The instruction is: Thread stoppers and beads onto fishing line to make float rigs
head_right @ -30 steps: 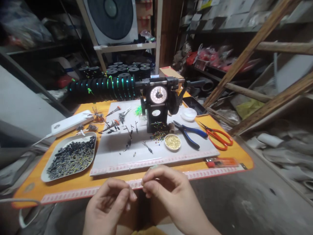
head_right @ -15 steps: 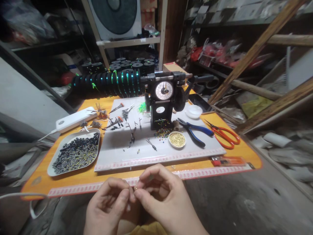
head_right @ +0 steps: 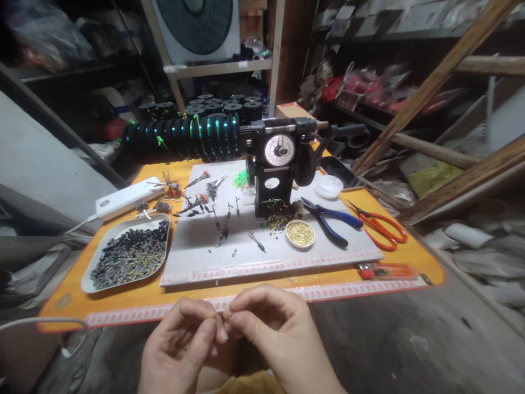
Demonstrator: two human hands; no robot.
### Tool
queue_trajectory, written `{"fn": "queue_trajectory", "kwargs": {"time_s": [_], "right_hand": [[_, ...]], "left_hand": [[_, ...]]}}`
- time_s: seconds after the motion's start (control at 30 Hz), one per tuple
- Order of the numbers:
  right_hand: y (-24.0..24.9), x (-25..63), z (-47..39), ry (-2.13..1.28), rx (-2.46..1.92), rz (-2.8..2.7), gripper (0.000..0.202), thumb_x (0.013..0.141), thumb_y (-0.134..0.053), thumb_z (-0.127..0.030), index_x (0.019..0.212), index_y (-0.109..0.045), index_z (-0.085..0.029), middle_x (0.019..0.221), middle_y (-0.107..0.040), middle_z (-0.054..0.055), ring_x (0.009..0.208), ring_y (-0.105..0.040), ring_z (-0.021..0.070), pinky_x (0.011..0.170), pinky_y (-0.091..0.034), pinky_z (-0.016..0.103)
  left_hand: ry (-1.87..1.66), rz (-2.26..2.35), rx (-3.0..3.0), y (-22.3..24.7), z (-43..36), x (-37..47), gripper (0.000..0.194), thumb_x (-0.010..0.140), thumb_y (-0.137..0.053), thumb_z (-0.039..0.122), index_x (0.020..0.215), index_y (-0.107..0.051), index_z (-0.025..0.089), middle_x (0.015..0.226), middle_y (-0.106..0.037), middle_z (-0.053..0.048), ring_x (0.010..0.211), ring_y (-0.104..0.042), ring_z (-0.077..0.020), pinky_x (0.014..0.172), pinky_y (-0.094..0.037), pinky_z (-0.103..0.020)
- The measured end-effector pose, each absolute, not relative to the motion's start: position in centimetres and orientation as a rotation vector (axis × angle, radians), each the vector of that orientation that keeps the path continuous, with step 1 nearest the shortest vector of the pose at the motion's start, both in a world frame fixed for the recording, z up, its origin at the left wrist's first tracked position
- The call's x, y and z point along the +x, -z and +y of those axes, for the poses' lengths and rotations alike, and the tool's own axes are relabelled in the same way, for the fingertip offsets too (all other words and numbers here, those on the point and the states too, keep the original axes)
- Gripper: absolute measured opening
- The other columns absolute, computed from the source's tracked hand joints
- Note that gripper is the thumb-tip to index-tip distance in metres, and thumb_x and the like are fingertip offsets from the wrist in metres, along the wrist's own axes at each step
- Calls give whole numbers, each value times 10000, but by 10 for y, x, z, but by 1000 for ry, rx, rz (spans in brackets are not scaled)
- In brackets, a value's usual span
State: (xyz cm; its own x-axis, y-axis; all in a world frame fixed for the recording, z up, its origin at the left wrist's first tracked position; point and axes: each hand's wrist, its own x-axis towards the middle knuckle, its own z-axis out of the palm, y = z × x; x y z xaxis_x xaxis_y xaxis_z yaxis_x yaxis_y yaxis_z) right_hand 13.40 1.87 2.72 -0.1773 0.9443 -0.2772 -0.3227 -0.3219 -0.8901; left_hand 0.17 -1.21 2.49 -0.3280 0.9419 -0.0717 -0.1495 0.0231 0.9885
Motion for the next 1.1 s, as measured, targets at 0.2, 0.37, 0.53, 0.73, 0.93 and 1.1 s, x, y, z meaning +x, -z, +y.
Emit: {"fn": "queue_trajectory", "kwargs": {"time_s": [0.2,0.37,0.53,0.73,0.93,1.1], "right_hand": [[-29,134,18,-1625,-1089,-964,196,676,-875,-351,702,-743,-209,705,-743,32,628,-711,175,651,-606,281],[-26,136,22,-1558,-1012,-1101,168,709,-850,-341,694,-735,-220,736,-730,41,634,-704,173,616,-613,267],[-25,134,22,-1570,-1000,-1109,151,723,-839,-332,709,-740,-219,743,-721,41,626,-699,171,629,-614,276],[-26,133,20,-1621,-1001,-1070,157,718,-843,-345,716,-743,-224,745,-714,32,596,-685,168,641,-610,298],[-26,133,21,-1584,-1002,-1111,149,723,-840,-349,717,-753,-229,733,-728,41,656,-700,187,643,-606,284],[-28,132,22,-1588,-997,-1092,143,711,-853,-319,706,-760,-211,753,-740,56,714,-716,199,684,-608,277]], "left_hand": [[-1460,1354,899,-24,-13,0,323,767,-778,437,661,-615,179,556,-676,-17,502,-649,-142,495,-533,-206],[-1497,1292,806,-24,-14,2,297,750,-806,410,675,-644,172,559,-667,4,492,-608,-96,492,-500,-156],[-1530,1204,661,-26,-14,6,317,703,-849,409,653,-654,164,541,-656,30,473,-562,-42,491,-458,-96],[-1505,1141,603,-22,-13,4,334,691,-865,401,651,-649,149,525,-658,25,437,-527,-14,469,-425,-73],[-1486,1090,582,-19,-13,3,348,683,-870,410,661,-645,145,521,-666,15,420,-505,-6,441,-392,-60],[-1440,1140,530,-21,-11,2,442,592,-902,474,629,-621,135,472,-647,21,383,-490,-3,412,-375,-64]]}}
